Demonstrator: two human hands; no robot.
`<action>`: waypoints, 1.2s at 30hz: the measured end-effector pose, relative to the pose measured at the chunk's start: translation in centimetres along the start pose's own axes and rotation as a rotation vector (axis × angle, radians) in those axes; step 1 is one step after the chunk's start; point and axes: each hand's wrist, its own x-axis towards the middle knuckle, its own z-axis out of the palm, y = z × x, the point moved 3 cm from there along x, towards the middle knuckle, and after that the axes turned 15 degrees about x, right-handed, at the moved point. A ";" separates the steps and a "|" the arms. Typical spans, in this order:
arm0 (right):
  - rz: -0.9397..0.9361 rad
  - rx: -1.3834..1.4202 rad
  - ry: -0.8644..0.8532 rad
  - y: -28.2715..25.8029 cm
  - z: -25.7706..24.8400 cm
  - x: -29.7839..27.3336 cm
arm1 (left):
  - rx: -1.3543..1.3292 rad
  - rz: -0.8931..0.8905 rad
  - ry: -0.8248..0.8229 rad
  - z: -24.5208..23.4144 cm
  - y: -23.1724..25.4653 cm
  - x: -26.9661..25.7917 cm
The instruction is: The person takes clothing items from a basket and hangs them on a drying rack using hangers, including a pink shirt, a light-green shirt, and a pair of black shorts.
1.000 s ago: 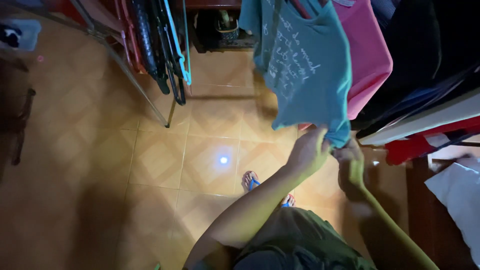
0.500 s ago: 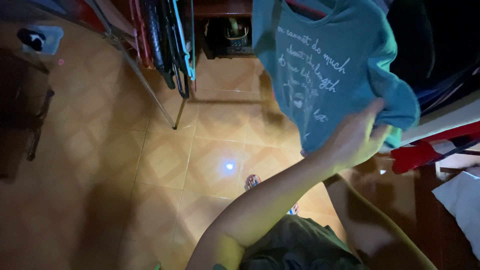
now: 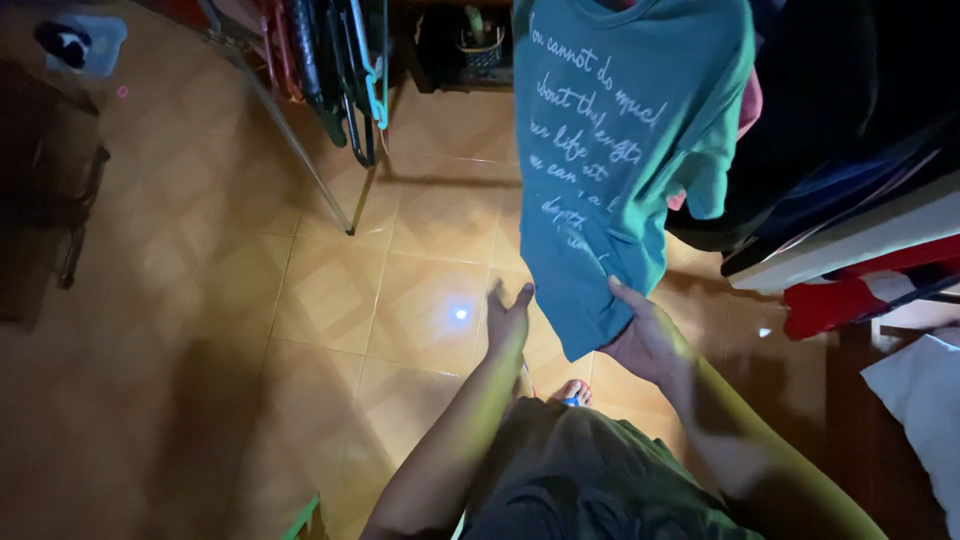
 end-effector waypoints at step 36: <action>0.358 -1.673 0.708 0.3 -12.6 4.1 | -1.040 -0.422 -0.107 -9.2 -5.8 14.4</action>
